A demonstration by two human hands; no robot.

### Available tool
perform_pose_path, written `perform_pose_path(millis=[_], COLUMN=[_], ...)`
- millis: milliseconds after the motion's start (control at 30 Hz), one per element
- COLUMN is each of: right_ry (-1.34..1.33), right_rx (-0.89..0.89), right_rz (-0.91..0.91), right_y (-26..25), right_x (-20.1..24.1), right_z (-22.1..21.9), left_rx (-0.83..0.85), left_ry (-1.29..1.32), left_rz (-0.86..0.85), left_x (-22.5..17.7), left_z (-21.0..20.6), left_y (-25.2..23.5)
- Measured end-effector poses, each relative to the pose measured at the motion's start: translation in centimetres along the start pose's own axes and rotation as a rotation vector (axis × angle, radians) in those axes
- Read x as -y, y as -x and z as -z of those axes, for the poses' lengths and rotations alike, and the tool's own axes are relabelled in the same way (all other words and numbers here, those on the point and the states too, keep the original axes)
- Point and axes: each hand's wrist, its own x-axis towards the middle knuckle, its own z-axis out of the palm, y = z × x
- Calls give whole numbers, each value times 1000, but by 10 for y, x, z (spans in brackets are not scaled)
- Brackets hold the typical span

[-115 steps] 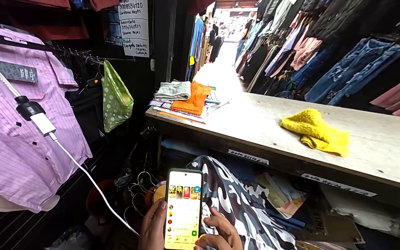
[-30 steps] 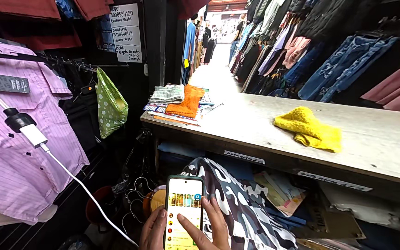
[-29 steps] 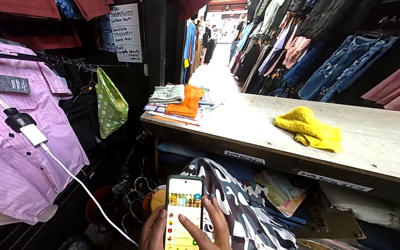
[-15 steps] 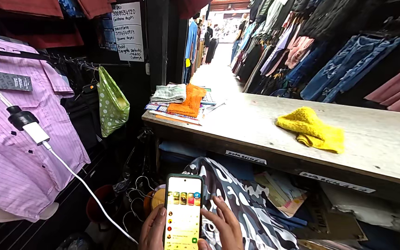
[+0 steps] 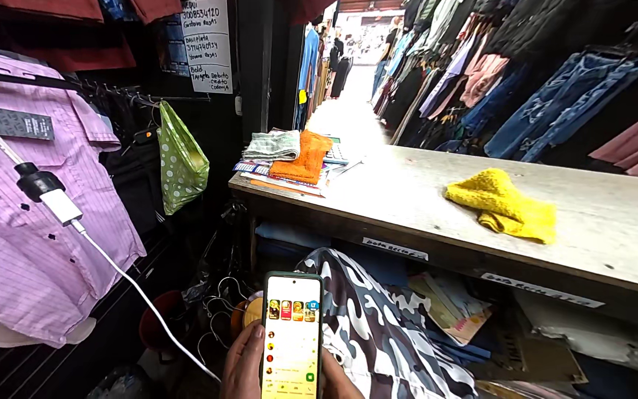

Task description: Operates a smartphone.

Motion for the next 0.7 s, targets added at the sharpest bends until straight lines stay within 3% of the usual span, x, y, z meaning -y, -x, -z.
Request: perform_pose_path(millis=[500,600,700], right_ry=[-16,17,211], right_rx=[-26,-132,-287], right_rz=[23,122,340], right_y=[0,-3,-10], right_x=[4,8,5], right_z=[1,2,11], left_rx=[-4,-3,1], left_ry=[11,1,10], left_rz=[-1,2,4], left_x=[0,0,1], left_z=[-3,-2,-2], left_y=[0,-1,-1])
